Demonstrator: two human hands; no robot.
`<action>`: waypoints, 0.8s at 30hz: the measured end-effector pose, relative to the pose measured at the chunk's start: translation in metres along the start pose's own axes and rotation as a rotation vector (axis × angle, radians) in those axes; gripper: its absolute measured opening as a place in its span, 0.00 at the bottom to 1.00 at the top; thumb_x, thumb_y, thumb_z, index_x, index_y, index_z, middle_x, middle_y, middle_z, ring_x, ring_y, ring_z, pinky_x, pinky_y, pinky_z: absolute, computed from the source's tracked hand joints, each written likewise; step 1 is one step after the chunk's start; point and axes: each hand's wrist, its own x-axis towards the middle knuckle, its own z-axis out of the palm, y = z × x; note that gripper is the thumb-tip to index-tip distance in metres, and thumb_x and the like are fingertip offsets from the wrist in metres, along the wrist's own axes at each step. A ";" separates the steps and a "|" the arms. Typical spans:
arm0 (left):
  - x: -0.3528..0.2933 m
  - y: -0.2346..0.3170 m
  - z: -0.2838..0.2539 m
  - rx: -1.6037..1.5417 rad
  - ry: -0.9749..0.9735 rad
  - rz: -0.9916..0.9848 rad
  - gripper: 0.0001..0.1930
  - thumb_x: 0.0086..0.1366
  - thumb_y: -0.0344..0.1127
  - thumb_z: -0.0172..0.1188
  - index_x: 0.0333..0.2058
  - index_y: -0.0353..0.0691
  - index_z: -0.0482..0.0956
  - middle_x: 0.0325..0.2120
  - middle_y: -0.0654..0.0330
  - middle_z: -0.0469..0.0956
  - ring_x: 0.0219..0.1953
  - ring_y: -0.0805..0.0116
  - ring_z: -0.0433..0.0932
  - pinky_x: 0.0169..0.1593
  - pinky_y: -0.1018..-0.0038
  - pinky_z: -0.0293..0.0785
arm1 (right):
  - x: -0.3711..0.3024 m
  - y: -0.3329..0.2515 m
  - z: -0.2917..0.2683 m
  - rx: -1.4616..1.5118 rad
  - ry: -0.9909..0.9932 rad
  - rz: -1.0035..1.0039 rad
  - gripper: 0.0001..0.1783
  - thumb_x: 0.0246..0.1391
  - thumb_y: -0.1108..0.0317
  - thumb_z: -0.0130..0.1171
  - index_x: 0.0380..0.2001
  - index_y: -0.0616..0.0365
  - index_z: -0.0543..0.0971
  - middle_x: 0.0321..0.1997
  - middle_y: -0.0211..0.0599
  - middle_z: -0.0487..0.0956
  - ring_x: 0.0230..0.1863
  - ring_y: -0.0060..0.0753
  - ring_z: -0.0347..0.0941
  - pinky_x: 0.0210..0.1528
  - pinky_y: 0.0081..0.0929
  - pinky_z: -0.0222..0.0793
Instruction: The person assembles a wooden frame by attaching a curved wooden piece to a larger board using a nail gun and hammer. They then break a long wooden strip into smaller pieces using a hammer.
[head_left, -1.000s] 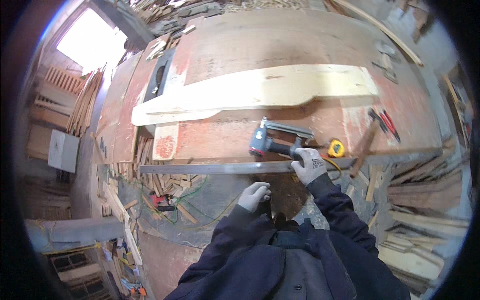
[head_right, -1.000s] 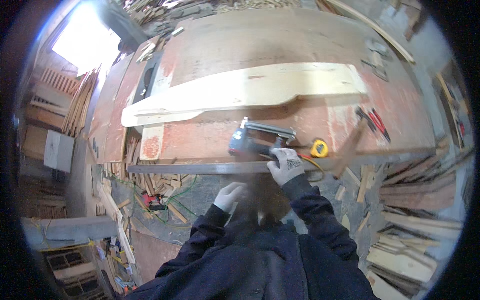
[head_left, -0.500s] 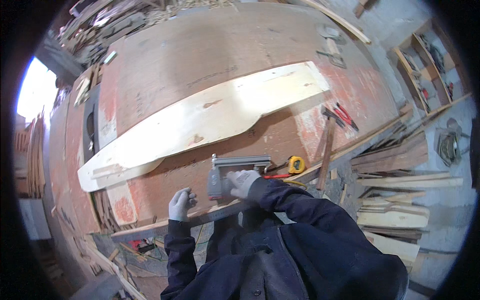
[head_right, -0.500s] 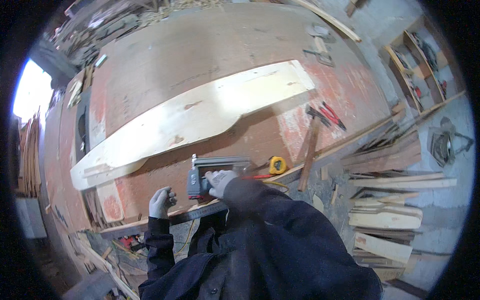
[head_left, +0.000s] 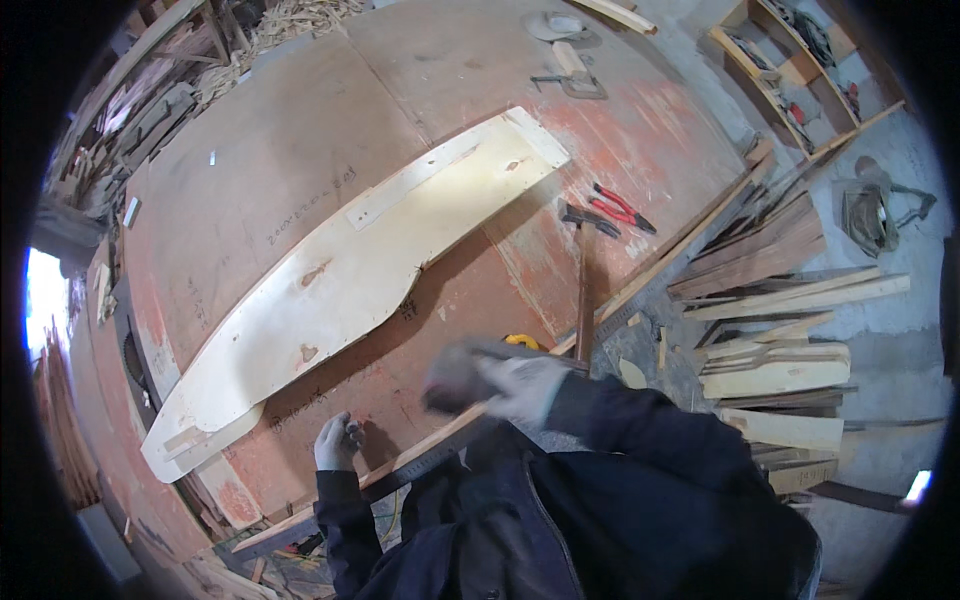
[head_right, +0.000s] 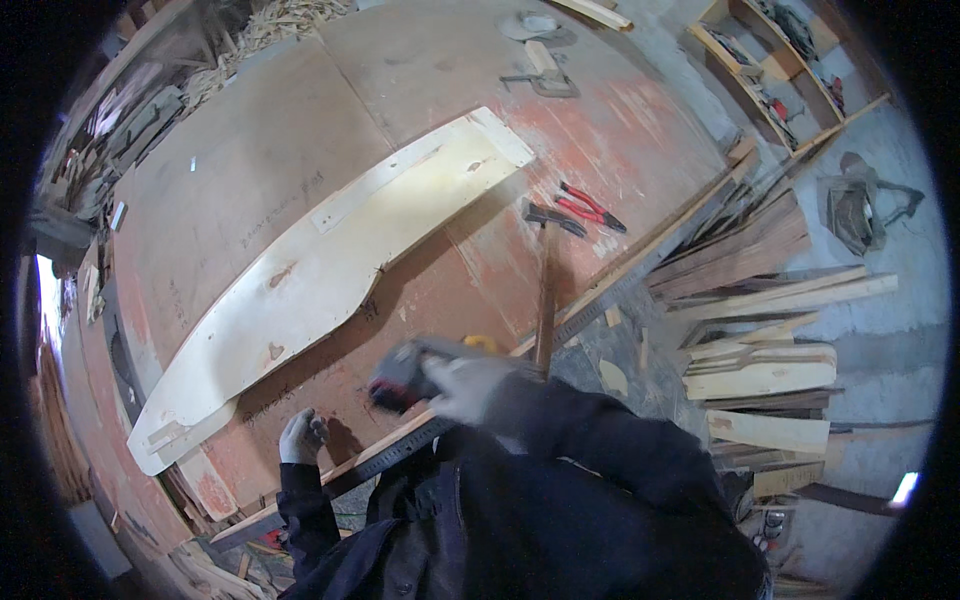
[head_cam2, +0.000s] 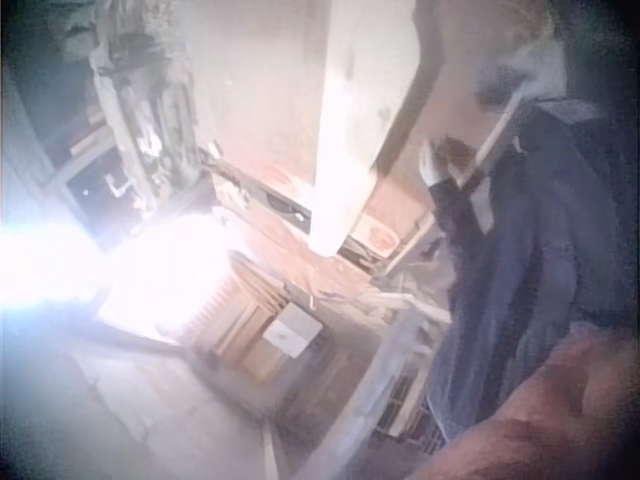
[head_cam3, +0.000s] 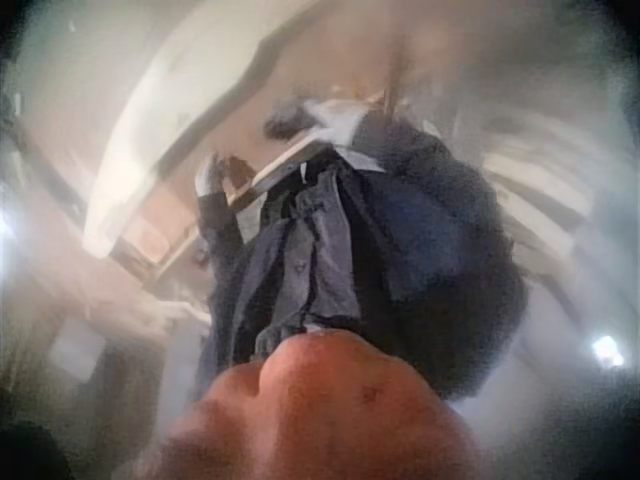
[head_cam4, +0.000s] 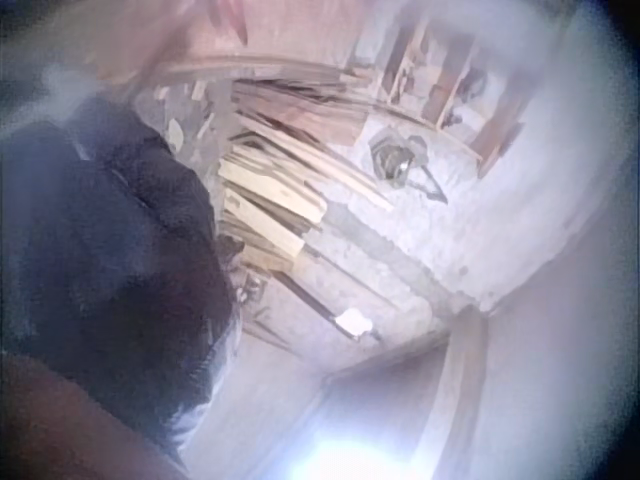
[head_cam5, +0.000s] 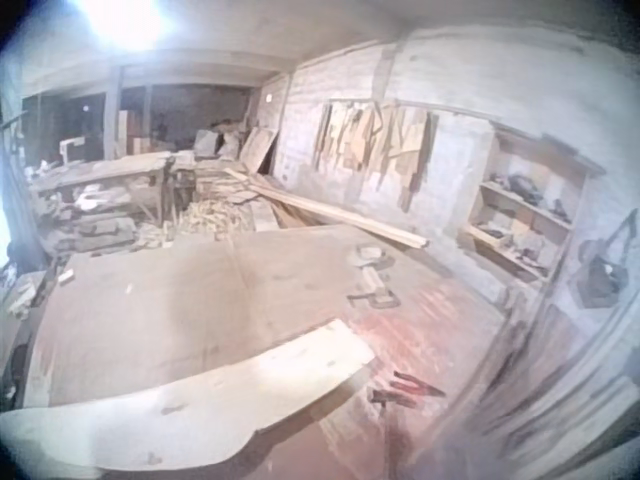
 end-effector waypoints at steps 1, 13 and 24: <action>-0.002 -0.003 0.000 -0.024 0.025 0.001 0.13 0.70 0.37 0.57 0.46 0.34 0.77 0.30 0.58 0.78 0.29 0.68 0.77 0.32 0.73 0.75 | -0.009 0.017 -0.011 0.005 0.153 0.040 0.36 0.55 0.52 0.56 0.58 0.72 0.66 0.42 0.65 0.78 0.44 0.61 0.77 0.47 0.47 0.71; -0.018 -0.003 -0.014 -0.080 0.151 0.024 0.11 0.70 0.37 0.57 0.45 0.36 0.78 0.30 0.59 0.79 0.28 0.66 0.78 0.30 0.72 0.74 | 0.000 0.263 -0.074 -0.187 0.766 0.711 0.22 0.59 0.49 0.50 0.44 0.57 0.74 0.40 0.63 0.79 0.42 0.65 0.76 0.46 0.57 0.70; -0.037 0.046 -0.102 -0.154 0.411 0.231 0.14 0.69 0.36 0.57 0.49 0.34 0.75 0.30 0.59 0.77 0.28 0.67 0.77 0.32 0.73 0.75 | 0.053 0.281 -0.061 -0.278 0.865 0.586 0.25 0.60 0.59 0.59 0.57 0.60 0.74 0.54 0.47 0.77 0.56 0.48 0.72 0.63 0.37 0.64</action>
